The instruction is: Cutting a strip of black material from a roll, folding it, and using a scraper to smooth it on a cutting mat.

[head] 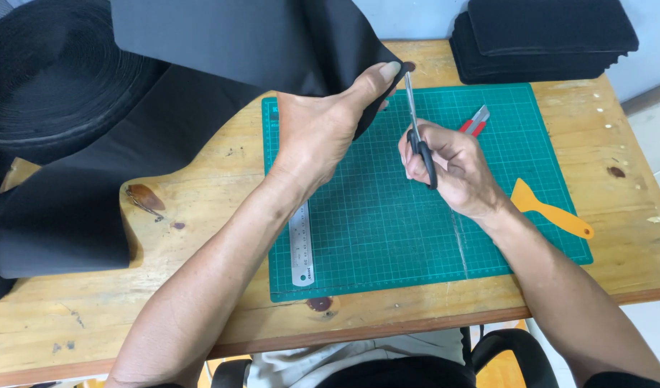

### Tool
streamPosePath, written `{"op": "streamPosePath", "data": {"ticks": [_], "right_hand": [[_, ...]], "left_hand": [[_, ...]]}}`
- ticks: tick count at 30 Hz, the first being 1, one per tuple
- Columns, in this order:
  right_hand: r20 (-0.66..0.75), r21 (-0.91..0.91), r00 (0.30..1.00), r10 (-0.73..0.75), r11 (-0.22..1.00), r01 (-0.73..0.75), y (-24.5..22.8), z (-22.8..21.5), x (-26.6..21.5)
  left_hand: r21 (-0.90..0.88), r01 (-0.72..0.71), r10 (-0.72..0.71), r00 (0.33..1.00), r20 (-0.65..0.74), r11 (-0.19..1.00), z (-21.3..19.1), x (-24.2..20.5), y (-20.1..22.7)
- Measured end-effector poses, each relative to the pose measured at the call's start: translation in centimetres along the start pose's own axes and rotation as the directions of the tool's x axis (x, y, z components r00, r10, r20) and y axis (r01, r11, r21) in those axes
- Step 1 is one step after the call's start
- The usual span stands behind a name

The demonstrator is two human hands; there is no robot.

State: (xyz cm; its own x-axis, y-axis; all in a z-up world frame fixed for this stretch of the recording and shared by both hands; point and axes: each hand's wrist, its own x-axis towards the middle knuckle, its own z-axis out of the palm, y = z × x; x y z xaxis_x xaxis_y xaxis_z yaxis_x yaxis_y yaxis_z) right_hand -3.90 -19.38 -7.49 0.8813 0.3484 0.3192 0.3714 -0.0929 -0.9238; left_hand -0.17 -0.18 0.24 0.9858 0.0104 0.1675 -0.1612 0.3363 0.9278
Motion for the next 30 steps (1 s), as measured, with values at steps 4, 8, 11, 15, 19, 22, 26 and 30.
{"op": "streamPosePath", "data": {"ticks": [4, 8, 11, 15, 19, 22, 26, 30], "right_hand": [[-0.036, -0.013, 0.983, -0.178, 0.984, 0.178, -0.1, 0.6, 0.4], [-0.238, 0.315, 0.969, -0.063, 0.939, 0.139, -0.2, 0.5, 0.3], [-0.355, 0.430, 0.934, 0.036, 0.893, 0.129, -0.3, 0.1, 0.4], [-0.555, 0.427, 0.813, 0.175, 0.899, 0.097, 0.4, -0.6, 0.7], [-0.559, 0.414, 0.799, 0.221, 0.909, 0.039, -0.2, -1.0, 1.2], [-0.573, 0.380, 0.783, 0.242, 0.925, -0.008, -0.4, -1.7, 1.2], [-0.407, 0.388, 0.869, 0.280, 0.915, -0.113, -0.4, -2.1, 1.2], [-0.382, 0.404, 0.881, 0.277, 0.908, -0.111, -0.2, -1.8, 1.4]], "left_hand": [[-0.122, 0.127, -0.137, 0.988, -0.077, 0.984, 0.7, -0.1, -0.8], [0.098, 0.114, -0.101, 0.987, -0.126, 0.989, 1.0, -1.1, -1.5], [0.187, 0.082, -0.072, 0.996, -0.061, 0.979, 1.5, -1.9, -3.3], [0.229, -0.047, 0.029, 0.996, 0.084, 0.972, 1.6, -2.5, -5.4], [0.198, 0.064, -0.051, 0.996, -0.068, 0.978, 1.8, -1.7, -5.1], [0.234, 0.122, -0.059, 0.964, -0.259, 0.964, 0.7, -0.1, -3.7], [-0.053, 0.046, -0.061, 0.936, -0.348, 0.998, -0.3, 1.3, -2.0], [-0.145, 0.115, -0.161, 0.920, -0.359, 0.983, -0.1, 1.3, -1.0]]}}
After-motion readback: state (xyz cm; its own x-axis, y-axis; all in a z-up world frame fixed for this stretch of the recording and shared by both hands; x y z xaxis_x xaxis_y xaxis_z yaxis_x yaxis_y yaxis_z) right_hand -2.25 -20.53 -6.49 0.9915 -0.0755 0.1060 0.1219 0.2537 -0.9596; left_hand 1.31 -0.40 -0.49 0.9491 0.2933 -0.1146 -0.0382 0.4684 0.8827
